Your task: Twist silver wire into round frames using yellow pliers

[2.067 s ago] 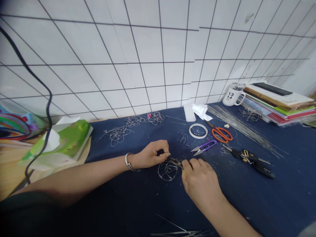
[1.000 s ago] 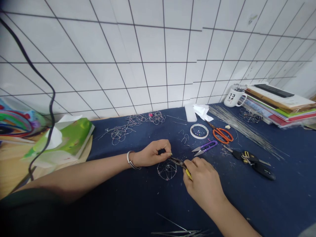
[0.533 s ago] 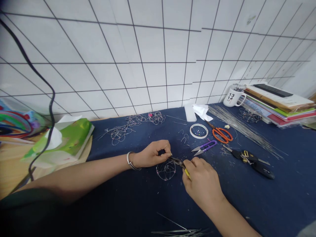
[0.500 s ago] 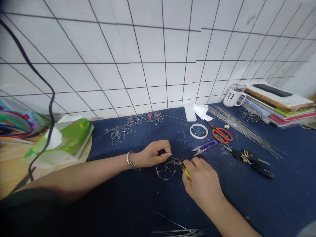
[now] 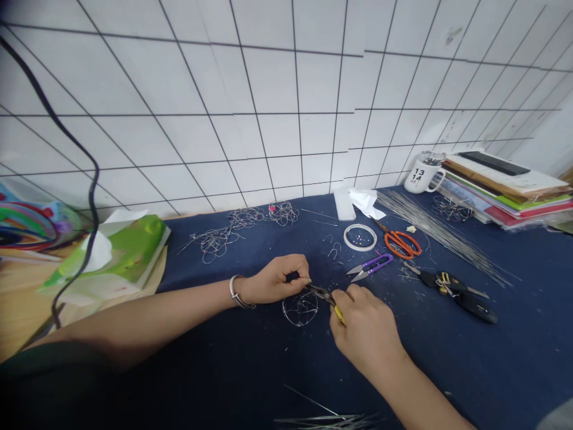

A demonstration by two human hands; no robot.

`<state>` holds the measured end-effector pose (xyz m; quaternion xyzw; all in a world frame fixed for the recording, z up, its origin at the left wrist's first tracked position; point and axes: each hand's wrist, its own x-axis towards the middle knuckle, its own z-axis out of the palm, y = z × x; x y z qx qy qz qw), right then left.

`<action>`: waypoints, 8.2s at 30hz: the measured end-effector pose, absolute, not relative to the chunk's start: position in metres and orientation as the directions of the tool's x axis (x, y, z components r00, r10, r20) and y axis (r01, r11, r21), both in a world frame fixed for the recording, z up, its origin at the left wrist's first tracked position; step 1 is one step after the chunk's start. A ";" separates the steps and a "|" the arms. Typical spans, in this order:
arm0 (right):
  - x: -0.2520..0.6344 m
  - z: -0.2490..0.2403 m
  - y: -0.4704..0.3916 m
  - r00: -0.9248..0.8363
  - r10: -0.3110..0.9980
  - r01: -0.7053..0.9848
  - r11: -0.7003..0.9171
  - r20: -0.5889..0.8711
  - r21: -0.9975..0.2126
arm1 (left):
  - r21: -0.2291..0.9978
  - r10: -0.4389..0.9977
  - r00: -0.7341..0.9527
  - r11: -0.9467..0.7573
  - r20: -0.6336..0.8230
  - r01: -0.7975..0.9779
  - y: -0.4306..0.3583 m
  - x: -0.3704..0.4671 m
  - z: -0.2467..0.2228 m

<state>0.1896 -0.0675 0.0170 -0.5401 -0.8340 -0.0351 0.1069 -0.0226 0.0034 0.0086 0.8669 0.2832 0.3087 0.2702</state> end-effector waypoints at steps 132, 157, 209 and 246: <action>0.178 0.018 -0.071 -0.393 0.884 0.920 0.379 0.255 0.103 | 0.673 0.661 0.679 -0.663 0.319 0.328 0.003 -0.023 0.011; 0.186 0.022 -0.070 -0.408 0.867 0.911 0.408 0.285 0.063 | 0.681 0.690 0.643 -0.647 0.331 0.343 0.003 -0.023 0.013; 0.161 0.004 -0.039 -0.065 0.989 0.386 0.144 0.129 -0.911 | 0.749 0.745 0.555 -0.593 0.370 0.296 -0.007 -0.023 0.010; 0.163 0.002 -0.047 -0.076 0.991 0.387 0.130 0.109 -0.913 | 0.784 0.733 0.560 -0.581 0.386 0.220 -0.011 -0.020 0.009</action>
